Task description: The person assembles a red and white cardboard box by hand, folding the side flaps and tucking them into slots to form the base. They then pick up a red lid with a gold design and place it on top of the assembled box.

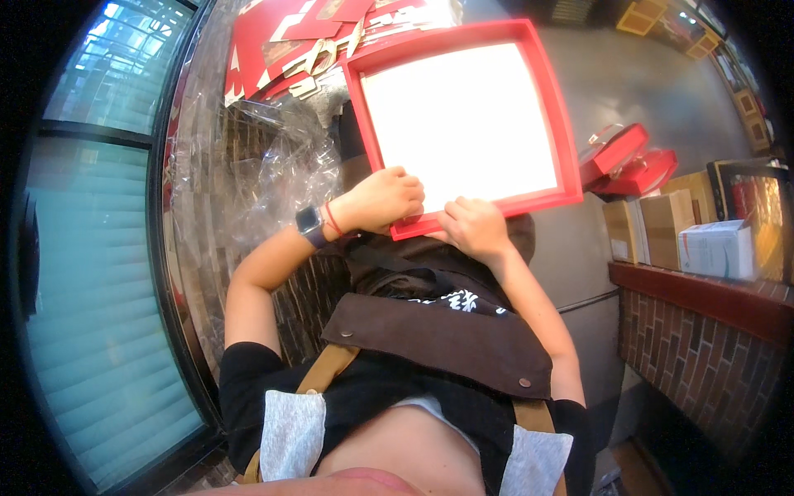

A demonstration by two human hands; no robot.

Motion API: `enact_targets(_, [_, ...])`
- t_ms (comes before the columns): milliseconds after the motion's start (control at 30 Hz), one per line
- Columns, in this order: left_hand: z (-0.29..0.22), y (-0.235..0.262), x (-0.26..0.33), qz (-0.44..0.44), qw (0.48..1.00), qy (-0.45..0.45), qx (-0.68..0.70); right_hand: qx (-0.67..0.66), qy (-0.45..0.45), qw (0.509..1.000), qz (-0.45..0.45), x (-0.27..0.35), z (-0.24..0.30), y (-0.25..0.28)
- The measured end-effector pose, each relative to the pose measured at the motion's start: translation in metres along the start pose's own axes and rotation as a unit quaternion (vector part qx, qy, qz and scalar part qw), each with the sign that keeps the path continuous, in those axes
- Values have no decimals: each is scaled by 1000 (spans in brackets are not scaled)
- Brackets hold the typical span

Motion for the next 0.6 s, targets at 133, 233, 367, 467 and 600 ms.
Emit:
enact_targets(133, [-2,-4,5,14,999,20,26,-4,6,1000,-2,1,1,1])
enact_targets(233, [-7,-2,7,31,999,19,22,-4,10,1000,-3,2,3,0])
enact_targets(367, [-9,3,11,8,999,-2,42,2,13,1000,-7,2,4,0])
enact_targets(467, [-12,4,16,-30,998,-20,59,2,14,1000,-3,2,5,-1])
enact_targets(600, [-19,-6,16,-22,998,32,42,-2,7,1000,-6,1,4,1])
Point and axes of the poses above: each hand's wrist, its own x-axis away from the middle knuckle, its own y-axis out of the back of the hand, z = x × y, the point moved 8 cm from there along -x, towards the middle knuckle, and after that the axes turned 9 degrees about y, right-handed, at the moved point
